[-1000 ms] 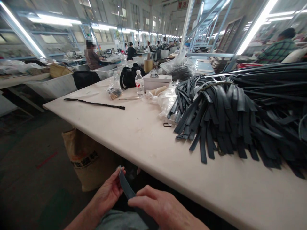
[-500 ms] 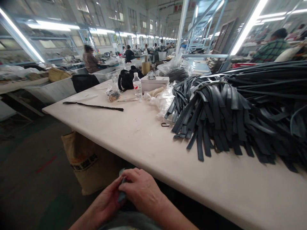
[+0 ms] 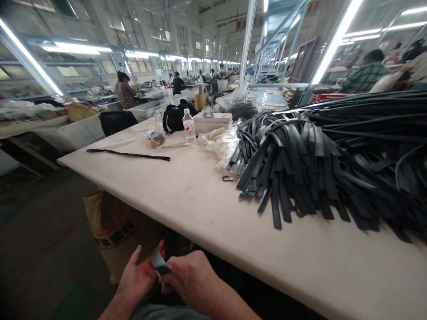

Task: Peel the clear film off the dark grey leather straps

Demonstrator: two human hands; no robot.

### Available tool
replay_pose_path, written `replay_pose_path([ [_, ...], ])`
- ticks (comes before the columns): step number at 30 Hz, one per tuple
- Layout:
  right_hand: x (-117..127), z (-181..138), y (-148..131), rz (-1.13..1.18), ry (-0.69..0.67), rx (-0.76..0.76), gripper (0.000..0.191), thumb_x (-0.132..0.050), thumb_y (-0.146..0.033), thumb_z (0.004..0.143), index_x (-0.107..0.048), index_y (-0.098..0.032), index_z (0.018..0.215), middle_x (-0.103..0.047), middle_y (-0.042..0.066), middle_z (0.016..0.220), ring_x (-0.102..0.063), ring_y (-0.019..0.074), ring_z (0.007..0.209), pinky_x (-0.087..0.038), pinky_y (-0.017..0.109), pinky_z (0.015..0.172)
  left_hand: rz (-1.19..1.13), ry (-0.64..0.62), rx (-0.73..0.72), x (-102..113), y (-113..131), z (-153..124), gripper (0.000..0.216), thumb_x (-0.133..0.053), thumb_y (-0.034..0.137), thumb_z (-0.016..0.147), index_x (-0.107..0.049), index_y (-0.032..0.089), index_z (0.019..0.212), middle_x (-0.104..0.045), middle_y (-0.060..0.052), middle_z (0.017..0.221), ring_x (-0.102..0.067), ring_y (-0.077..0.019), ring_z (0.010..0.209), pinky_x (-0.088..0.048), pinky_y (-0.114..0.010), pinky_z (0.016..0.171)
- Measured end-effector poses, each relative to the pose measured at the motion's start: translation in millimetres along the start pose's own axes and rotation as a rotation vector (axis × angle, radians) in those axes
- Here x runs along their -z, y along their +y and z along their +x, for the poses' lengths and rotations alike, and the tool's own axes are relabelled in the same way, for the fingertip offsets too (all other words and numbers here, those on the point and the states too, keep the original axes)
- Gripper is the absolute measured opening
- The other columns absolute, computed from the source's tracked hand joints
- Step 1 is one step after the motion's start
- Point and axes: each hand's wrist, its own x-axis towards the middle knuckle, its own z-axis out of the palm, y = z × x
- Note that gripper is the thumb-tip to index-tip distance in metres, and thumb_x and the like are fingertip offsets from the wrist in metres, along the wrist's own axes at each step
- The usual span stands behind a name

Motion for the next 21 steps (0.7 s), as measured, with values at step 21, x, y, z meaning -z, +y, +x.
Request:
replay_pose_path([
  [21,87.7,-37.4,3.2,0.724,0.550,-0.179,0.029,-0.056,-0.045,0.096,-0.076,-0.024,0.098,-0.054,0.006,0.142,-0.053,0.0242,0.126,-0.037,0.039,0.107,0.978,-0.664,-0.064,-103.8,-33.5,-43.0,0.045,-0.077,0.052,0.072,-0.074,0.018,0.101,-0.073,-0.007,0.076,-0.062,-0.0134,0.051,-0.046,-0.023,0.052],
])
